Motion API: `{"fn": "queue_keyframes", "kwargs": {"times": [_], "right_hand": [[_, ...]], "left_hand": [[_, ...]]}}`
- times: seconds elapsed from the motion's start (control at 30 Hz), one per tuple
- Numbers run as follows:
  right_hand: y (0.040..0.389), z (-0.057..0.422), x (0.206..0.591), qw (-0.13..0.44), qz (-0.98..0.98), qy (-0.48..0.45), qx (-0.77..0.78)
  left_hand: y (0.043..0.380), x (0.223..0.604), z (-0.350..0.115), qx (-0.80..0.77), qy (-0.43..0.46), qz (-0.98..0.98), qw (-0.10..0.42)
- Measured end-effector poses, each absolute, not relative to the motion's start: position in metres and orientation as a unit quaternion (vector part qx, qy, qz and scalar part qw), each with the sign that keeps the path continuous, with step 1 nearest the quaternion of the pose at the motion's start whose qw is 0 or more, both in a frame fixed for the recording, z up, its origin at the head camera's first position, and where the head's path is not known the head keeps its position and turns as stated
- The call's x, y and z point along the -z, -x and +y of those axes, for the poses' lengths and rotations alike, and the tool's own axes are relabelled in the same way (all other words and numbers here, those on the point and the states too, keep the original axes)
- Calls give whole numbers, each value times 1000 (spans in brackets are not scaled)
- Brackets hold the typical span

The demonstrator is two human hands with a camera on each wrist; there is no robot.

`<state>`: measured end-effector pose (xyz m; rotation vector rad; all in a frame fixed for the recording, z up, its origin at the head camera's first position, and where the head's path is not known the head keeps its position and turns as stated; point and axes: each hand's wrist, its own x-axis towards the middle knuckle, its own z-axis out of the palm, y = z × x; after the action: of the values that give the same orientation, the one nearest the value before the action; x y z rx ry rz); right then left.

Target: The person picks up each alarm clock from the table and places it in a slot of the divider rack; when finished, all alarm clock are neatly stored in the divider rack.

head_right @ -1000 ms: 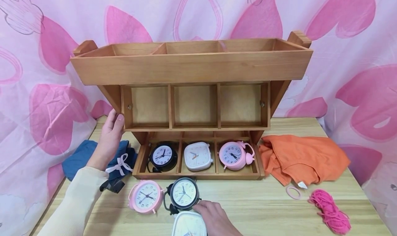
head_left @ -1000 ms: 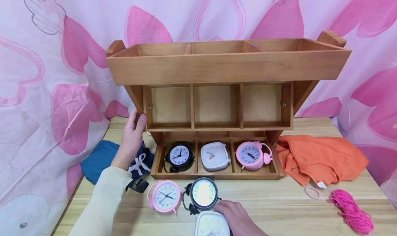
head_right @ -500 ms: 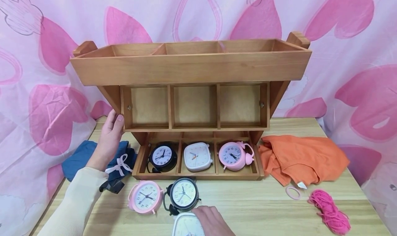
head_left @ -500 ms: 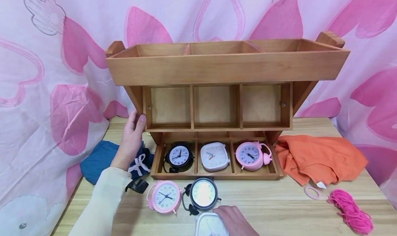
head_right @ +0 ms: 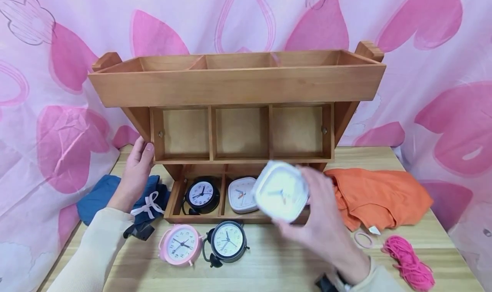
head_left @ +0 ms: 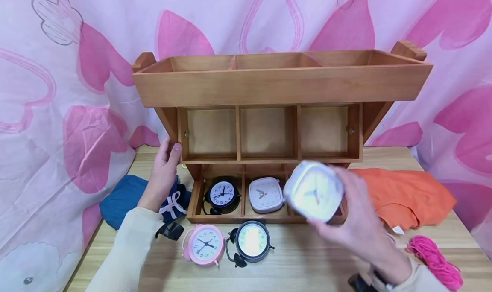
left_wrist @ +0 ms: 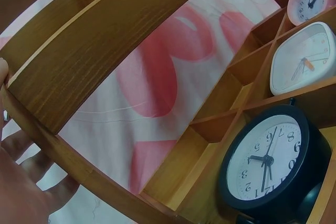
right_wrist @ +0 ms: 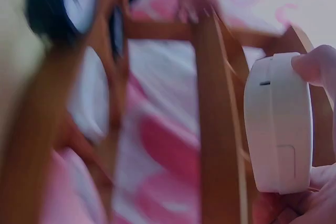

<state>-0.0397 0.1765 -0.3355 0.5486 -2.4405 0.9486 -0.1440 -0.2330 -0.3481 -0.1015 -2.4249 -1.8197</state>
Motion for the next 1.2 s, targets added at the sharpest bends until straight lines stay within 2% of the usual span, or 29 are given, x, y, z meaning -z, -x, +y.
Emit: {"fn": "queue_keyframes", "kwargs": {"times": [0.23,0.47,0.7,1.1,1.2], "right_hand": [[94,194,301,296,-874,-148,-356],[127,194,301,323,-884,-135,-311],[129,191,309,323,-892,-131,-289],[127,196,315,373,-889,-144,-225],[125,197,316,371,-888,-152,-226]], "left_hand": [[143,348,-232,597,29,-800,51],[142,348,-231,593,21,-803,48],[141,347,-230,586,19,-808,49],[144,347,-231,606,33,-792,58],[144,348,-231,610,35,-789,60]]}}
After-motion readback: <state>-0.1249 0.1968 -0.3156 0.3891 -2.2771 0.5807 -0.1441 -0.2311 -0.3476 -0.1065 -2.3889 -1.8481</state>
